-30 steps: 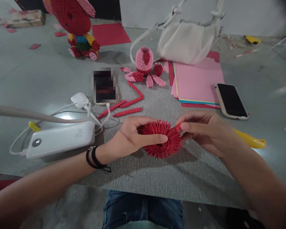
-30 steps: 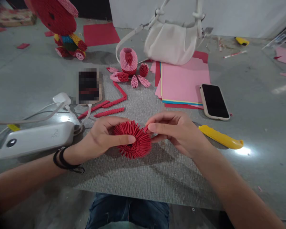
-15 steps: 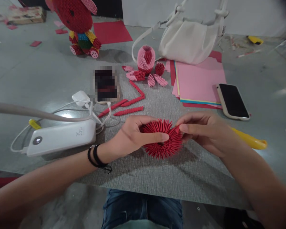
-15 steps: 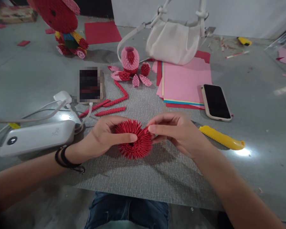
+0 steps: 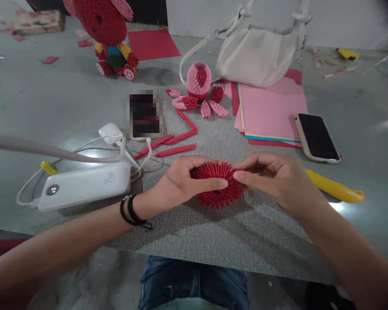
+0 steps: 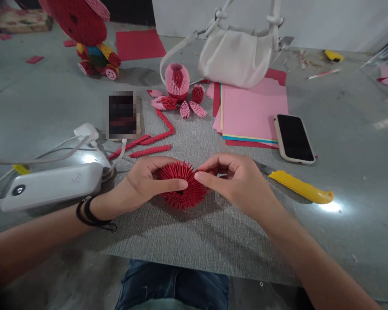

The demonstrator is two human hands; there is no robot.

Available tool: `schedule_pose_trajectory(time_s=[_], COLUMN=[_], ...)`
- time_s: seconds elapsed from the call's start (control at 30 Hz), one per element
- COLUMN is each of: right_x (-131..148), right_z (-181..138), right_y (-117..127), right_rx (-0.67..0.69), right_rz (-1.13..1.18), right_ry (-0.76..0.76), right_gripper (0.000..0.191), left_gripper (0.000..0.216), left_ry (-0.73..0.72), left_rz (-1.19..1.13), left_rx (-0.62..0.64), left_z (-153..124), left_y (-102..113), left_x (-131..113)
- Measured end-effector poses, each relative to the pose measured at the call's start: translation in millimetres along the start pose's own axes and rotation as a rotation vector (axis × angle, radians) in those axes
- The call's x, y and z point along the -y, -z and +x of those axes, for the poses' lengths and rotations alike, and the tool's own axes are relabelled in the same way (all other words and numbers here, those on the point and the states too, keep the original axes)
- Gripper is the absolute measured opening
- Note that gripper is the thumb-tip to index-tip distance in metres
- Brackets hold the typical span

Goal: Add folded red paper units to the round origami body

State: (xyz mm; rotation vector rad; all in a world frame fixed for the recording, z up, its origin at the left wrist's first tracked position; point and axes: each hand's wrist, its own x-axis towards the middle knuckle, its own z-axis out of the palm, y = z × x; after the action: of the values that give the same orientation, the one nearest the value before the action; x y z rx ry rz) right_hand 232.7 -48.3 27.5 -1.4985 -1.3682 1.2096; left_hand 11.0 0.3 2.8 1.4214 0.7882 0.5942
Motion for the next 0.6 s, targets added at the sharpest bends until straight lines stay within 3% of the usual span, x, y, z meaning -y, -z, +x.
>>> schedule_pose_trajectory(time_s=[0.27, 0.6], right_x=[4.6, 0.6], right_z=[-3.4, -3.9], right_y=[-2.7, -8.3], right_rx=[0.003, 0.034], right_rz=[-0.017, -0.002], right_ry=[-0.007, -0.004], right_gripper=[0.011, 0.012], left_gripper=[0.016, 0.017], left_ry=[0.071, 0.057], left_rz=[0.001, 0.008], left_rx=[0.058, 0.011], left_z=[0.7, -0.2], left_y=[-0.7, -2.4], left_x=[-7.4, -3.3])
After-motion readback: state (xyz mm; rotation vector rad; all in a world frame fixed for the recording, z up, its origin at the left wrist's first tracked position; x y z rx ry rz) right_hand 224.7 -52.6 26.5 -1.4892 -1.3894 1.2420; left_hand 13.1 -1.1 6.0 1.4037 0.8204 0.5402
